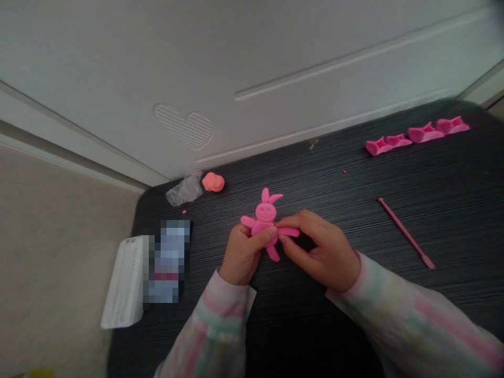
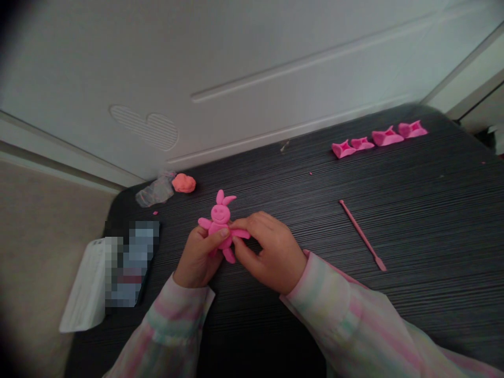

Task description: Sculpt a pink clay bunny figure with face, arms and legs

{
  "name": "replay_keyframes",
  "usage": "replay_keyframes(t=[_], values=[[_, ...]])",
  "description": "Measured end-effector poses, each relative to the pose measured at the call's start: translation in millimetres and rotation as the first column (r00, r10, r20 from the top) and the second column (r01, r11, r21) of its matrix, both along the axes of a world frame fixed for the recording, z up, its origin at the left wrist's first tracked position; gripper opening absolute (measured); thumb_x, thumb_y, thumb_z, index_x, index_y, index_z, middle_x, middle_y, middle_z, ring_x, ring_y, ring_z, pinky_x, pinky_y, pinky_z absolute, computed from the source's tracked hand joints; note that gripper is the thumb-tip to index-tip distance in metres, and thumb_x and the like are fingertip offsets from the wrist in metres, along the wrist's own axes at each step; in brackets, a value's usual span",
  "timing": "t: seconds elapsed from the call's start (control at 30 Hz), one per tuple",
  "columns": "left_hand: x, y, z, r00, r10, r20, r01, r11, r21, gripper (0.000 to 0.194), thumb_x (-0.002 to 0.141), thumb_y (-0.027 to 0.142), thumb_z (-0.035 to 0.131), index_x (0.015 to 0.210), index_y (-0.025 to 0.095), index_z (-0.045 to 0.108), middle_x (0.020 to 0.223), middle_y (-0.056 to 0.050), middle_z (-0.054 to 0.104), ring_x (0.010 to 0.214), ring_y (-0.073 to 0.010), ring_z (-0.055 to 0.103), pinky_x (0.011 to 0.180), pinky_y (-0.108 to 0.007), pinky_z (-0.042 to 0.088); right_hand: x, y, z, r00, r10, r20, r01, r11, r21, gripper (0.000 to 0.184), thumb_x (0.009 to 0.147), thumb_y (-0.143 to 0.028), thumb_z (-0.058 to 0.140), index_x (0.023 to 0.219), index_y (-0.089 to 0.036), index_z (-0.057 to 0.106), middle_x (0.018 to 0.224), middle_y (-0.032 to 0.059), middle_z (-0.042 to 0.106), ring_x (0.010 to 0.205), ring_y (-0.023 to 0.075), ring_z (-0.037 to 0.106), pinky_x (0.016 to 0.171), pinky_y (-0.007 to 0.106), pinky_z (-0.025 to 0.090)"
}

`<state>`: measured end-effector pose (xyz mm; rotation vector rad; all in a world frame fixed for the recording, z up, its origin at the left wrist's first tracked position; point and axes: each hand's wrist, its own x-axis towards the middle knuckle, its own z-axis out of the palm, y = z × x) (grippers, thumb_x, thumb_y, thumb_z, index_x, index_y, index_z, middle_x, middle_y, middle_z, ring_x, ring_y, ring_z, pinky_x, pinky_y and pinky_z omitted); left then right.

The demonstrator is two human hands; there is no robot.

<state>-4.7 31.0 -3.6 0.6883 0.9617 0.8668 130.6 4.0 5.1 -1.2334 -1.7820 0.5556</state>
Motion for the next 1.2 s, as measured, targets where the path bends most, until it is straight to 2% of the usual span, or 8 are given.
replay_keyframes(t=[0.17,0.27,0.33,0.4,0.53,0.7,0.9,1.2], values=[[-0.5,-0.2,-1.0,1.0,0.001,-0.016,-0.001,1.0,0.017,0.011,0.059,0.021,0.068,0.062,0.011,0.064,0.057,-0.001,0.059,0.057,-0.0099,0.052,0.06,-0.022,0.042,0.1,-1.6,1.2,0.999,0.024,-0.037,-0.025,0.999,-0.038,0.015,0.075,-0.014,0.051,0.089,-0.019,0.054,0.077,0.0016,0.061,0.072,0.0132,0.055,0.066,0.027,0.044],[1.1,0.4,-0.5,0.998,0.038,0.048,-0.039,0.999,0.014,0.013,0.059,0.022,0.069,0.064,0.011,0.063,0.064,-0.001,0.06,0.061,-0.0101,0.053,0.063,-0.022,0.042,-0.9,-3.4,-1.2,0.985,-0.034,-0.169,0.005,0.986,-0.168,0.023,0.074,-0.017,0.054,0.097,-0.018,0.052,0.087,0.0033,0.06,0.076,0.0137,0.055,0.067,0.027,0.044],[2.9,0.9,0.7,0.993,0.052,0.103,-0.054,0.998,0.022,0.017,0.06,0.025,0.069,0.07,0.012,0.063,0.069,-0.002,0.061,0.068,-0.0122,0.055,0.069,-0.024,0.043,-2.4,-4.0,-4.0,0.947,-0.089,-0.308,-0.007,0.954,-0.299,0.028,0.074,-0.021,0.055,0.101,-0.018,0.049,0.09,0.0039,0.059,0.076,0.014,0.055,0.066,0.028,0.045],[4.7,0.9,2.1,0.989,0.052,0.137,-0.058,0.998,0.039,0.021,0.062,0.029,0.068,0.074,0.013,0.064,0.073,-0.002,0.062,0.074,-0.0141,0.056,0.075,-0.026,0.042,-4.2,-3.5,-6.1,0.889,-0.114,-0.444,-0.082,0.914,-0.398,0.024,0.075,-0.024,0.054,0.098,-0.019,0.049,0.087,0.0027,0.059,0.074,0.0135,0.056,0.065,0.028,0.045],[6.1,0.0,4.1,0.987,0.018,0.159,-0.026,0.999,0.044,0.023,0.066,0.034,0.065,0.077,0.013,0.065,0.075,-0.003,0.063,0.079,-0.0161,0.056,0.079,-0.029,0.041,-6.8,-0.1,-4.7,0.791,-0.15,-0.593,-0.189,0.862,-0.47,0.009,0.075,-0.025,0.055,0.082,-0.018,0.054,0.072,-0.0015,0.057,0.065,0.0104,0.054,0.06,0.024,0.044],[5.0,-0.9,1.7,0.991,0.001,0.131,-0.005,1.0,0.031,0.019,0.063,0.026,0.067,0.078,0.015,0.065,0.073,-0.002,0.061,0.078,-0.0148,0.055,0.081,-0.028,0.04,-4.5,3.0,-0.2,0.749,-0.22,-0.624,-0.179,0.84,-0.512,0.006,0.072,-0.021,0.058,0.076,-0.018,0.056,0.067,-0.0029,0.057,0.061,0.0091,0.053,0.057,0.022,0.043],[4.5,-0.5,-4.5,0.996,0.029,0.08,-0.034,0.998,0.055,0.016,0.059,0.021,0.069,0.072,0.015,0.063,0.066,0.002,0.056,0.064,-0.0095,0.048,0.065,-0.023,0.038,-2.1,2.6,-0.9,0.765,-0.246,-0.596,-0.145,0.835,-0.53,0.009,0.071,-0.024,0.06,0.077,-0.017,0.059,0.069,-0.0015,0.06,0.064,0.0102,0.055,0.061,0.023,0.043],[3.7,-0.2,-8.2,1.0,0.01,0.029,-0.013,0.992,0.127,0.01,0.061,0.019,0.068,0.069,0.015,0.063,0.061,0.002,0.053,0.059,-0.0088,0.044,0.06,-0.023,0.036,-2.7,5.2,-1.2,0.728,-0.254,-0.637,-0.186,0.821,-0.54,0.012,0.069,-0.027,0.062,0.076,-0.018,0.06,0.07,-0.0014,0.062,0.066,0.0109,0.056,0.063,0.024,0.044]])
